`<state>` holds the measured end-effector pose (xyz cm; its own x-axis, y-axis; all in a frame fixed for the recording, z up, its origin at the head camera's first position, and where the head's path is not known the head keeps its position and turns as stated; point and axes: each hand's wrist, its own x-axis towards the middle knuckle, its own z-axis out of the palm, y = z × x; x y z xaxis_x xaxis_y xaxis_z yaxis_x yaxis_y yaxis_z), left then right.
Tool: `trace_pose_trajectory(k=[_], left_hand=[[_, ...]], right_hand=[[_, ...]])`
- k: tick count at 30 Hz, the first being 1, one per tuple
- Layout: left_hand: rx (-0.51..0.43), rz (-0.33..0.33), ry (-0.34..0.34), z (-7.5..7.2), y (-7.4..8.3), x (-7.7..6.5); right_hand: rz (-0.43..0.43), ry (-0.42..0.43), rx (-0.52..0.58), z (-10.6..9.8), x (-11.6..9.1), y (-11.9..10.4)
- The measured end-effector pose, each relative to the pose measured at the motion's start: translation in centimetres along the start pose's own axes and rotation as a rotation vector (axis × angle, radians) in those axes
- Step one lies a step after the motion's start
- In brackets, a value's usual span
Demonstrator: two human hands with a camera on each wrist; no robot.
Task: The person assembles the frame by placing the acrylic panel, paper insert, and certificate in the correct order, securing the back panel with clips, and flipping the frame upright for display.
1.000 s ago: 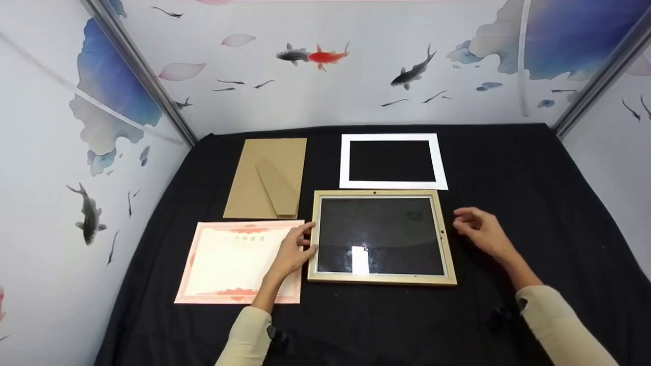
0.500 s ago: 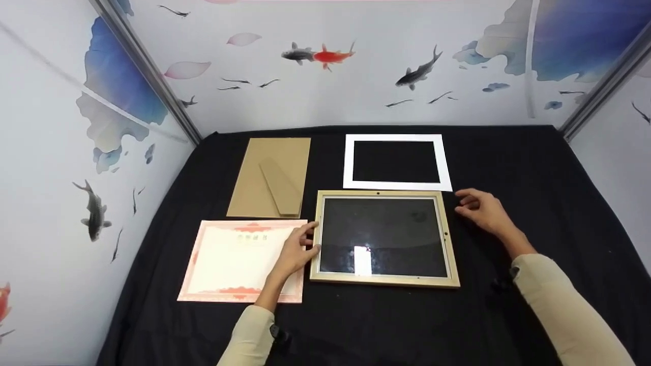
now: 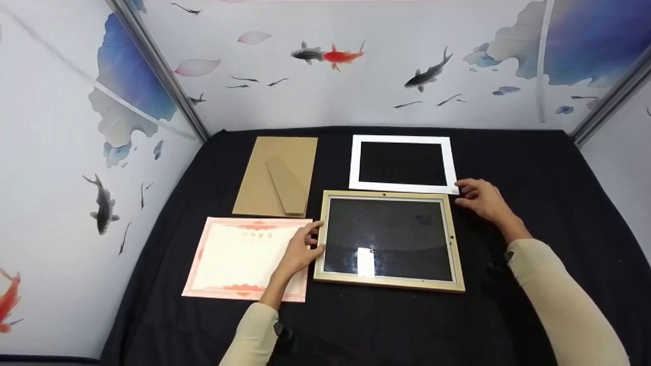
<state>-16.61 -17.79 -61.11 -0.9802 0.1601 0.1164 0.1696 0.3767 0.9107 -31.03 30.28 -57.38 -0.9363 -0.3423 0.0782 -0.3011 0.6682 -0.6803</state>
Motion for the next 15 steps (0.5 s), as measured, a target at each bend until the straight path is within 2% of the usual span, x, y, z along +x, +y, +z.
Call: trace_pose_trajectory(k=[15], left_hand=[[-0.004,0.001,-0.014,-0.01,-0.37,0.10]], right_hand=[[-0.003,0.035,0.009,0.58,0.86,0.70]])
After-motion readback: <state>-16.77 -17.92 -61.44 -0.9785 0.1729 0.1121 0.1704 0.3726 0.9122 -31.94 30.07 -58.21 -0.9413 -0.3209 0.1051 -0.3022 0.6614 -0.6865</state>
